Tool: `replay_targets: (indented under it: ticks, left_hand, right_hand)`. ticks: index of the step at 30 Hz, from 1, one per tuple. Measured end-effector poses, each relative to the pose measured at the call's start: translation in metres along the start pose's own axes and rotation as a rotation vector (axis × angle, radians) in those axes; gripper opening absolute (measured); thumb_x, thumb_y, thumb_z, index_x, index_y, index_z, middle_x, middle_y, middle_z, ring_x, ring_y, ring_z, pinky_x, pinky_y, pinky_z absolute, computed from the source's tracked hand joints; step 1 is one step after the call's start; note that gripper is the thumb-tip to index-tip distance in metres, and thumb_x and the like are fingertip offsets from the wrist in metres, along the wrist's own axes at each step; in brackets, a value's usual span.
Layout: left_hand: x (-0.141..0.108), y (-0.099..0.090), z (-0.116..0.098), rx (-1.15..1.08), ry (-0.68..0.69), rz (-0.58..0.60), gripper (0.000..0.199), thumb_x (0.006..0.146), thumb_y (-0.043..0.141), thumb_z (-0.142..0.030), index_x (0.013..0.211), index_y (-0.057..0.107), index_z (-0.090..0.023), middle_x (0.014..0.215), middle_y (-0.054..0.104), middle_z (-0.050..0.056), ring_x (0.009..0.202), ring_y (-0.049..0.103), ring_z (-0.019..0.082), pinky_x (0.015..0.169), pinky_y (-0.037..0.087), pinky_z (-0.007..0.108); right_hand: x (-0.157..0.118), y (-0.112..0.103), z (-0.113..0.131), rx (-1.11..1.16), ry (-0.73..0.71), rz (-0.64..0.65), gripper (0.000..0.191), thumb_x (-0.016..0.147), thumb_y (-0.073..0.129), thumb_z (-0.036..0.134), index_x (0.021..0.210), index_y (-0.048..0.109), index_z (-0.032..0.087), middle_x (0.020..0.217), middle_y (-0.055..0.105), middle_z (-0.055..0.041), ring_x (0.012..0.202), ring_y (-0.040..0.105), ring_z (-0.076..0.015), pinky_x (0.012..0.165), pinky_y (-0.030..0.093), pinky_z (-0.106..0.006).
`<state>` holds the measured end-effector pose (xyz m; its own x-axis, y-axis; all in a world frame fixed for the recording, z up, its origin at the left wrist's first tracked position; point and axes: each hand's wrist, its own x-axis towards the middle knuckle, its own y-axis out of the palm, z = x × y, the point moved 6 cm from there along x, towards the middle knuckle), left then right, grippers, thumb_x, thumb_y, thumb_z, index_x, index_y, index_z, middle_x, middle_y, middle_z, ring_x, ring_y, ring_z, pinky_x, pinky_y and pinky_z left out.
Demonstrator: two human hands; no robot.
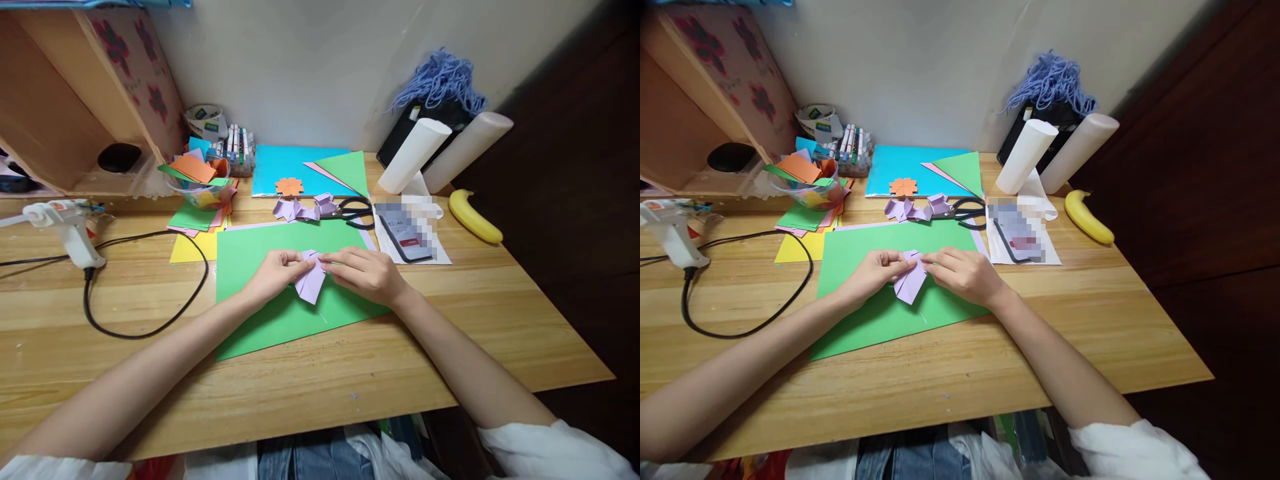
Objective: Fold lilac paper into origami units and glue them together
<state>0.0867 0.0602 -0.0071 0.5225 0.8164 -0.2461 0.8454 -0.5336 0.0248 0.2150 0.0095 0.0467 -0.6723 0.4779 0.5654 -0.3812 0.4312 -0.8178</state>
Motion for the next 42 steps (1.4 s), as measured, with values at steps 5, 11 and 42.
replay_targets:
  ticks: [5,11,42]
  left_hand:
    - [0.002,-0.003,0.002,0.002,0.015,-0.011,0.035,0.070,0.063,-0.043,0.057,0.051,-0.012,0.049,0.039,-0.006,0.044,0.030,0.005,0.044,0.019,0.020]
    - [0.001,-0.002,0.001,0.041,0.010,-0.071,0.036,0.067,0.064,-0.045,0.056,0.050,-0.013,0.049,0.044,-0.004,0.044,0.036,0.005,0.042,0.023,0.019]
    - [-0.004,0.004,0.001,0.177,0.017,0.013,0.030,0.065,0.064,-0.040,0.071,0.061,-0.011,0.058,0.055,-0.001,0.049,0.045,0.008,0.044,0.030,0.018]
  right_hand:
    - [0.001,0.001,0.000,0.078,0.031,-0.005,0.018,0.080,0.053,0.010,0.092,0.063,0.020,0.101,0.068,-0.0020,0.081,0.063,-0.0154,0.064,0.050,-0.027]
    - [-0.003,0.011,-0.020,0.555,0.530,-0.044,0.015,0.081,0.054,0.023,0.093,0.062,0.020,0.099,0.065,-0.0065,0.085,0.061,-0.0165,0.068,0.052,-0.030]
    - [-0.015,0.051,-0.013,1.281,0.983,0.154,0.027,0.074,0.061,0.042,0.077,0.051,0.017,0.068,0.053,0.0021,0.058,0.050,-0.0092,0.051,0.042,-0.021]
